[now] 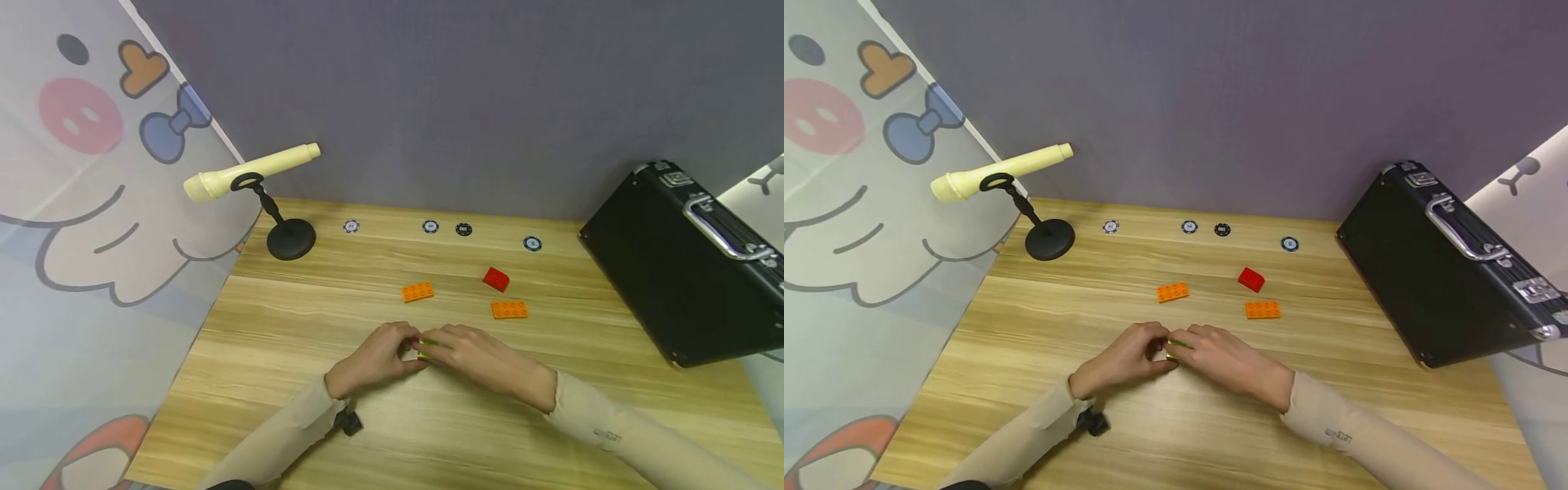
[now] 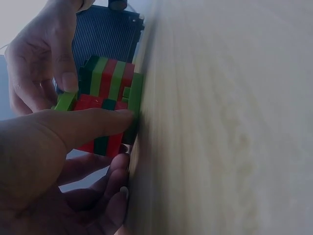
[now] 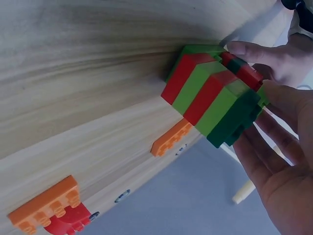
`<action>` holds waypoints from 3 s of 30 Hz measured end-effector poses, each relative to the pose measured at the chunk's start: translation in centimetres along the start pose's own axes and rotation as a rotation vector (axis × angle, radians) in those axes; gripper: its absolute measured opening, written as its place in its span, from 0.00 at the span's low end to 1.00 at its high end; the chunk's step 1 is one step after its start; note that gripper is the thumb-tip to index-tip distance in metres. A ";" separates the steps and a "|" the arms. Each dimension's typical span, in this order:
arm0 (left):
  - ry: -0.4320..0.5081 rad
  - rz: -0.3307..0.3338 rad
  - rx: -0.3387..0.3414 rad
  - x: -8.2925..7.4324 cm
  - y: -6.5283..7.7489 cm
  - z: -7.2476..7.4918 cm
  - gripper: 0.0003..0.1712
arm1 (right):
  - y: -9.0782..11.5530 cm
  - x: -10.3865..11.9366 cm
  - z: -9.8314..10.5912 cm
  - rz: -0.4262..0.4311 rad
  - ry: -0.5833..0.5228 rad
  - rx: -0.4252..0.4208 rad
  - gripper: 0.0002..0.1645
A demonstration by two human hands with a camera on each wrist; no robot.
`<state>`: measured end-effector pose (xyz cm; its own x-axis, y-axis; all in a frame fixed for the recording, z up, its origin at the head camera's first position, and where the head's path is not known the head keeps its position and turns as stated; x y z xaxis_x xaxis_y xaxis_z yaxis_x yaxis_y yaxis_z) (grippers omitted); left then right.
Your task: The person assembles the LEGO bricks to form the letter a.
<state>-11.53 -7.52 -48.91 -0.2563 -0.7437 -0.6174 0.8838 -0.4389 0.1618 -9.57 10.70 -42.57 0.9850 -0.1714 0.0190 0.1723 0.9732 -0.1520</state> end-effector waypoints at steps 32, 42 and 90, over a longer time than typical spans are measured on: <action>-0.024 -0.016 -0.036 -0.2 -0.1 0.1 0.12 | -0.2 -0.2 0.1 0.011 0.010 0.002 0.31; -0.026 -0.011 -0.031 -0.1 0.0 -0.2 0.13 | -0.6 0.4 -0.3 -0.028 0.033 0.015 0.28; 0.004 0.006 -0.022 -0.1 -0.2 -0.2 0.16 | 13.3 -6.7 -2.0 -0.434 -0.019 -0.174 0.20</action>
<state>-11.60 -7.24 -49.03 -0.2494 -0.7442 -0.6196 0.8936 -0.4234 0.1488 -13.87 24.53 -46.71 0.8225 -0.5525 0.1352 0.5661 0.7720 -0.2891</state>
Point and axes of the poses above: each hand's wrist, its own y-axis away from the middle knuckle, its own z-axis out of the back of the hand, x = y × z, the point moved 3 cm from there along -y, towards the middle knuckle, and after that the axes turned 14 degrees about z, right-handed, at the moved point
